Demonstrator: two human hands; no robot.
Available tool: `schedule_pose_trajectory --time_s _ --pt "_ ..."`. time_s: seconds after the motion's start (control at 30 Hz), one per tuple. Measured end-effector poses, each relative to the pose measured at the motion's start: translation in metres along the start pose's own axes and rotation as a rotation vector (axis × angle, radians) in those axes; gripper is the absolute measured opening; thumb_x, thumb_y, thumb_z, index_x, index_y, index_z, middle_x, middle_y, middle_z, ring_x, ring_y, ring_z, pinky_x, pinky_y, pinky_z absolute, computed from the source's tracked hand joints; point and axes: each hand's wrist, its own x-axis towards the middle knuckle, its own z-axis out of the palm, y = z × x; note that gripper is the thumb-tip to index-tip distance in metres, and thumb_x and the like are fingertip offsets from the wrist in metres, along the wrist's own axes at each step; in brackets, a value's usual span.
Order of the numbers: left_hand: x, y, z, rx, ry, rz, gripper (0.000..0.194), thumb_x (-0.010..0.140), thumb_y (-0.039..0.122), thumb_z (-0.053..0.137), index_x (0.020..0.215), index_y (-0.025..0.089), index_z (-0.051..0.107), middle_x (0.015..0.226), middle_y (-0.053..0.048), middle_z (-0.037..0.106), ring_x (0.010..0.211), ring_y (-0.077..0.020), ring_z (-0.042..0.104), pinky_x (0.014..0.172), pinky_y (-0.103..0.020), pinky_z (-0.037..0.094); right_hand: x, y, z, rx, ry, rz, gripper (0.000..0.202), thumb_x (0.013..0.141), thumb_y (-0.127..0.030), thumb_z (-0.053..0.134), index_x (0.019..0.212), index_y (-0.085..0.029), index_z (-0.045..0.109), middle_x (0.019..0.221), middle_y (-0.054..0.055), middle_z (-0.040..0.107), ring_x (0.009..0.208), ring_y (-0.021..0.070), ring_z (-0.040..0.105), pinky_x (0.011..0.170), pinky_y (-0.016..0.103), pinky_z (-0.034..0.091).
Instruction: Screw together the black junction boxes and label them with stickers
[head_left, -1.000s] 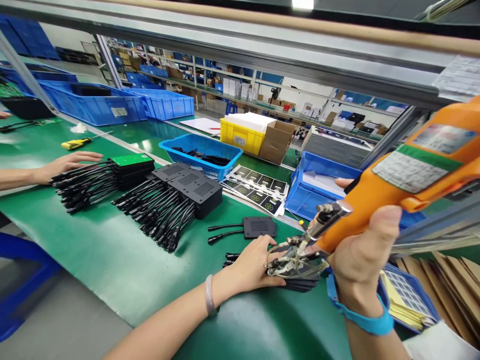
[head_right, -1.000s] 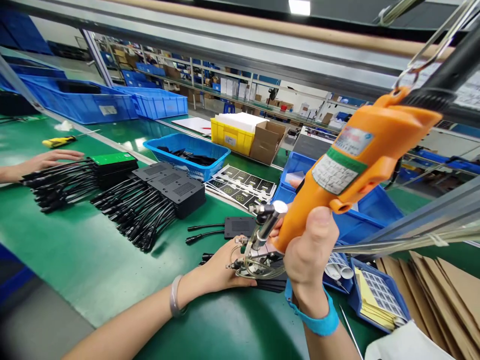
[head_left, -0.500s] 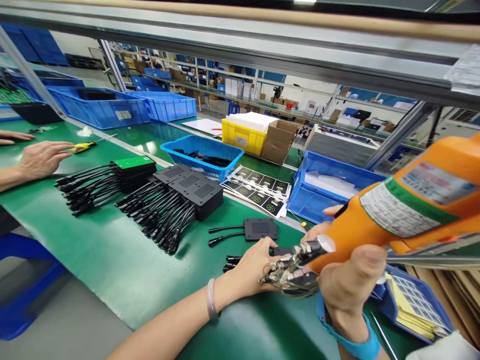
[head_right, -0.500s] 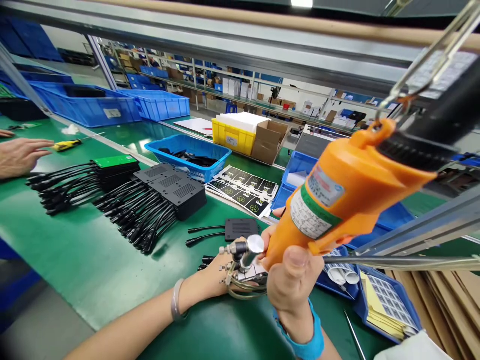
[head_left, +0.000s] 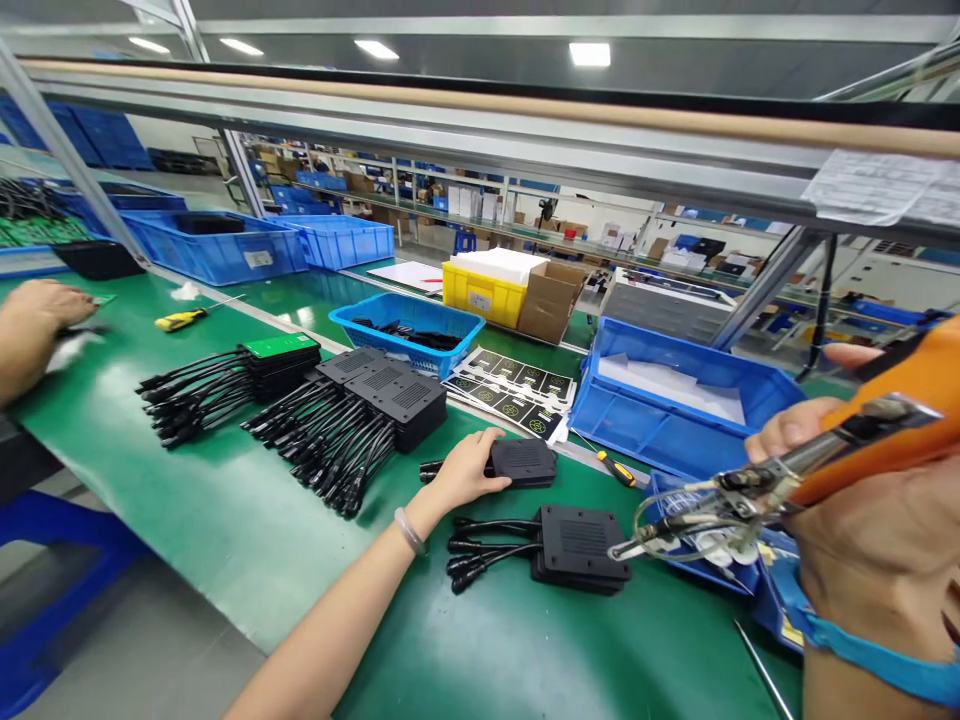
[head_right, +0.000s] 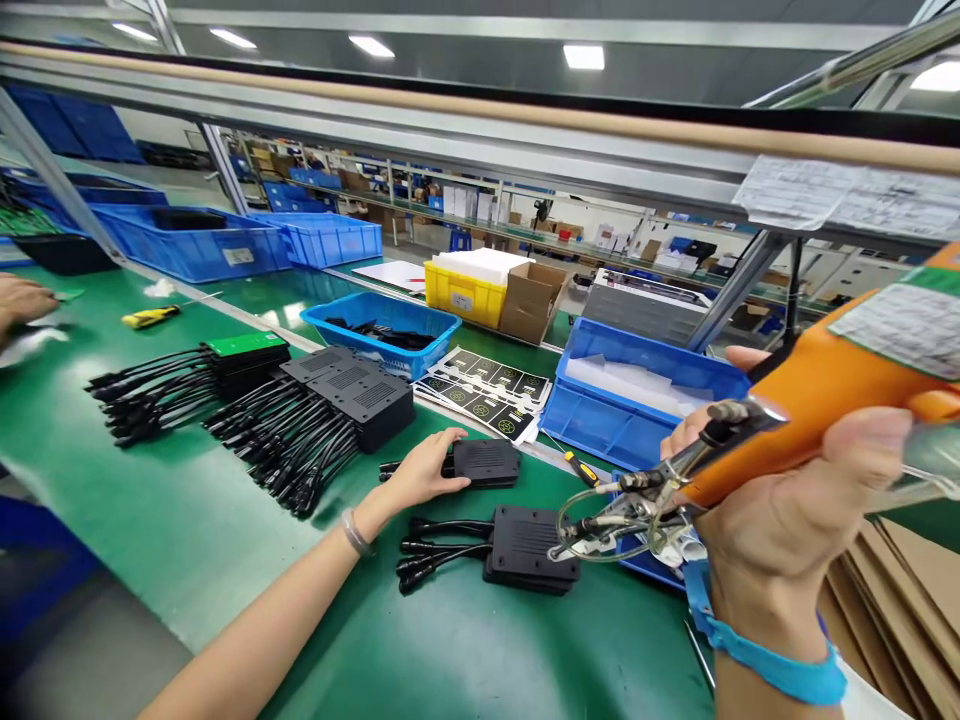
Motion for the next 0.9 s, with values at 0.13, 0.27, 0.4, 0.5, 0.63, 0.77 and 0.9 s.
schedule_pose_trajectory --time_s 0.13,0.27,0.4,0.5,0.63,0.77,0.9 --pt "-0.006 0.014 0.003 0.008 -0.006 0.056 0.072 0.076 0.029 0.08 0.138 0.02 0.044 0.133 -0.017 0.052 0.128 -0.0372 0.046 0.105 -0.057 0.041 -0.009 0.006 0.005 -0.086 0.03 0.139 0.061 0.08 -0.075 0.042 0.104 -0.025 0.067 0.051 -0.002 0.052 0.035 0.019 0.046 0.026 0.033 0.032" --pt "-0.022 0.05 0.011 -0.063 -0.147 0.236 0.071 0.076 0.053 0.077 0.137 0.026 0.051 0.134 -0.013 0.053 0.126 -0.0304 0.051 0.106 -0.045 0.045 -0.02 0.016 0.003 -0.028 0.007 0.21 0.065 0.076 -0.075 0.048 0.1 -0.019 0.067 0.05 -0.003 0.051 0.031 0.0142 0.044 0.027 0.028 0.036" --pt "-0.035 0.07 0.025 -0.002 -0.293 0.319 0.082 0.066 0.062 0.08 0.136 0.025 0.056 0.138 -0.018 0.051 0.131 -0.0396 0.046 0.106 -0.056 0.043 -0.03 0.034 -0.004 0.011 -0.013 0.251 0.059 0.082 -0.068 0.046 0.1 -0.016 0.067 0.052 -0.002 0.053 0.033 0.0132 0.044 0.029 0.027 0.039" --pt "-0.037 0.072 0.029 0.034 -0.321 0.289 0.069 0.07 0.05 0.083 0.131 0.026 0.061 0.139 -0.017 0.051 0.128 -0.0387 0.049 0.105 -0.054 0.044 -0.037 0.043 -0.007 -0.01 -0.022 0.241 0.058 0.085 -0.068 0.043 0.097 -0.017 0.067 0.054 -0.001 0.052 0.034 0.0136 0.046 0.028 0.027 0.038" --pt "-0.037 0.073 0.026 0.023 -0.367 0.236 0.057 0.075 0.038 0.081 0.128 0.026 0.064 0.142 -0.017 0.049 0.127 -0.0377 0.053 0.103 -0.051 0.047 -0.045 0.048 -0.008 -0.046 -0.019 0.224 0.056 0.086 -0.068 0.043 0.097 -0.018 0.066 0.057 -0.001 0.054 0.034 0.0126 0.045 0.029 0.026 0.038" --pt "-0.039 0.074 0.027 0.009 -0.364 0.235 0.055 0.076 0.036 0.08 0.128 0.025 0.065 0.142 -0.017 0.049 0.126 -0.0348 0.054 0.103 -0.048 0.048 -0.051 0.051 -0.008 -0.084 -0.03 0.205 0.057 0.086 -0.07 0.042 0.101 -0.02 0.064 0.055 0.0 0.056 0.037 0.0155 0.049 0.033 0.028 0.04" --pt "-0.04 0.072 0.033 0.003 -0.335 0.255 0.056 0.073 0.035 0.082 0.126 0.023 0.066 0.139 -0.018 0.05 0.123 -0.0346 0.055 0.102 -0.047 0.049 -0.058 0.05 -0.008 -0.037 -0.073 0.223 0.059 0.082 -0.074 0.041 0.102 -0.022 0.062 0.053 -0.001 0.053 0.034 0.0156 0.045 0.03 0.028 0.034"
